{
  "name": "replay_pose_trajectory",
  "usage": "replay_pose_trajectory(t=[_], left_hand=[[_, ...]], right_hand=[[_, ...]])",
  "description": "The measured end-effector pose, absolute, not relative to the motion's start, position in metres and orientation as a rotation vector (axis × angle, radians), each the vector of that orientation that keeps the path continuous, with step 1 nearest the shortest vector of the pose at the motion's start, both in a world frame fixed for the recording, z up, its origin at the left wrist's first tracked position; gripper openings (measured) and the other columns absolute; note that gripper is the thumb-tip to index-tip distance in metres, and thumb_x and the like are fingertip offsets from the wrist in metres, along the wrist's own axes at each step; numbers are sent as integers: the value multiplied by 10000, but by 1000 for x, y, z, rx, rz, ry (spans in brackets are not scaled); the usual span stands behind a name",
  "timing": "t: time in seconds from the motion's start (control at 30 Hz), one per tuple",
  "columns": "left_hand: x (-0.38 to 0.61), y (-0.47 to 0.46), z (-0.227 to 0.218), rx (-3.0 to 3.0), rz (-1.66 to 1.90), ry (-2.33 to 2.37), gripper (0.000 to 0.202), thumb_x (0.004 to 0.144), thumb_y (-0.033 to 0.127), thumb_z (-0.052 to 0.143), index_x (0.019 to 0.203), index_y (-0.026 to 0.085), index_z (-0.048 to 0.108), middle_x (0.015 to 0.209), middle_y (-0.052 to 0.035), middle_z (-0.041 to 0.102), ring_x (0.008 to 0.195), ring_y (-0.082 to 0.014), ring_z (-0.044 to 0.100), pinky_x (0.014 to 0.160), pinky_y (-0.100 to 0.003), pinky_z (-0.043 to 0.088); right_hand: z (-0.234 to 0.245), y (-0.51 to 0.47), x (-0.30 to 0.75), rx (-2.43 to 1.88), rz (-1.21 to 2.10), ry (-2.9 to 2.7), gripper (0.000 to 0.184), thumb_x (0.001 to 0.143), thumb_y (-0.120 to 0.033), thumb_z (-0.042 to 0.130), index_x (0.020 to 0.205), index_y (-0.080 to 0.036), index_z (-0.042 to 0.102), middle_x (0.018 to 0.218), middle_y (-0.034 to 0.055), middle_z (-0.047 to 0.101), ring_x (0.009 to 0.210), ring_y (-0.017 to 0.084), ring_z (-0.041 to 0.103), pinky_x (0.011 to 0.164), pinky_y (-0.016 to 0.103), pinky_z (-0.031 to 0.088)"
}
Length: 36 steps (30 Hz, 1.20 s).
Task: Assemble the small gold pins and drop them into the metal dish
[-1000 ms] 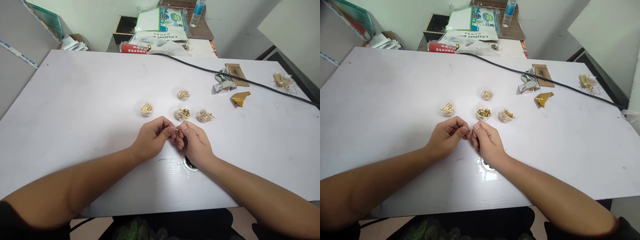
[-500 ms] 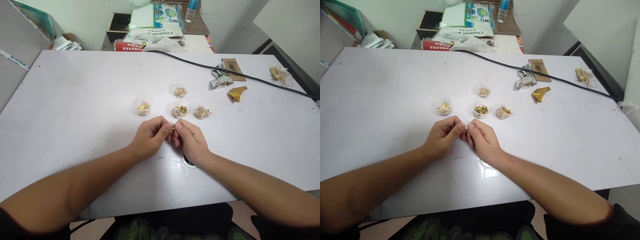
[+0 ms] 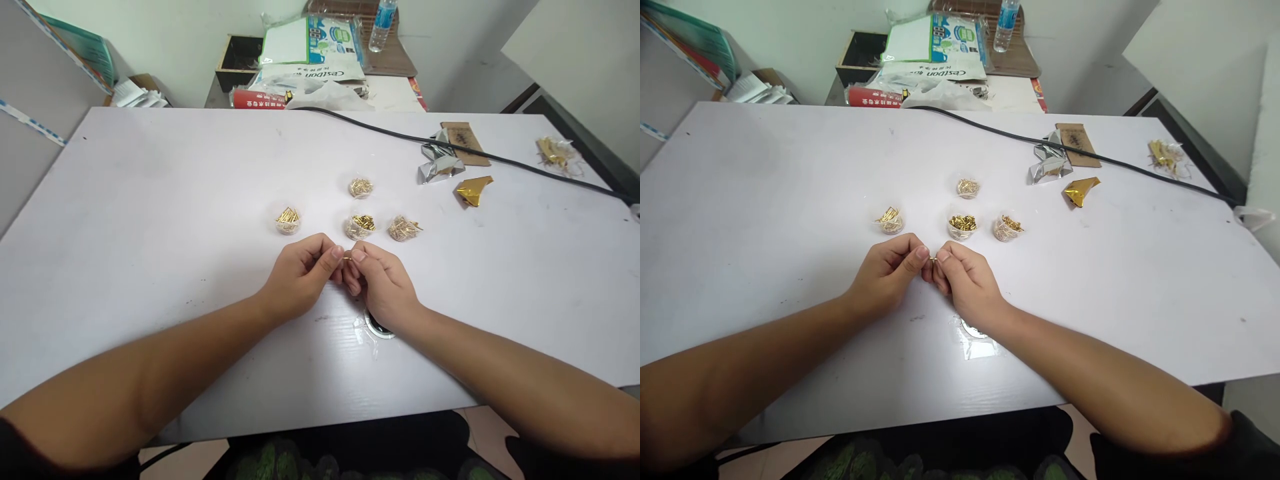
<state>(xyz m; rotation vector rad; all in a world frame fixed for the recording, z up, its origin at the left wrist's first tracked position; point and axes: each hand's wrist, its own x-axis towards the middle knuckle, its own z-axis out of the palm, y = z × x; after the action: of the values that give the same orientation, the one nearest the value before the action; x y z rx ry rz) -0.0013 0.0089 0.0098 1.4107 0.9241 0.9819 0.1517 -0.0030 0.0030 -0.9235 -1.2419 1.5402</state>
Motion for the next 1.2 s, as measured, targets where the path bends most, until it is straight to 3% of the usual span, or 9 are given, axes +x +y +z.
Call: replay_pose_trajectory(t=[0.3, 0.43, 1.2], left_hand=[[-2, 8, 8, 1450, 970, 942, 334, 947, 398, 526, 715, 159, 503, 637, 0, 598, 612, -100, 580, 593, -222, 468], [-3, 7, 5, 1515, 951, 1002, 320, 948, 387, 514, 721, 162, 500, 655, -9, 591, 622, -106, 551, 585, -228, 443], [-2, 6, 5, 1850, 976, 1106, 255, 925, 256, 457, 691, 191, 377, 595, 32, 444, 539, -95, 382, 529, -236, 324]], right_hand=[[2, -3, 152, -968, 1517, -1272, 375, 972, -349, 474, 632, -198, 430, 528, -27, 437, 596, 129, 464, 570, 264, 357], [-2, -2, 153, -1061, 1500, -1266, 395, 942, -415, 520, 631, -198, 408, 539, -42, 372, 520, 109, 356, 493, 257, 279], [1, -2, 156, -1254, 1287, -1495, 377, 940, -349, 493, 619, -192, 375, 559, -34, 344, 528, 103, 320, 501, 255, 270]])
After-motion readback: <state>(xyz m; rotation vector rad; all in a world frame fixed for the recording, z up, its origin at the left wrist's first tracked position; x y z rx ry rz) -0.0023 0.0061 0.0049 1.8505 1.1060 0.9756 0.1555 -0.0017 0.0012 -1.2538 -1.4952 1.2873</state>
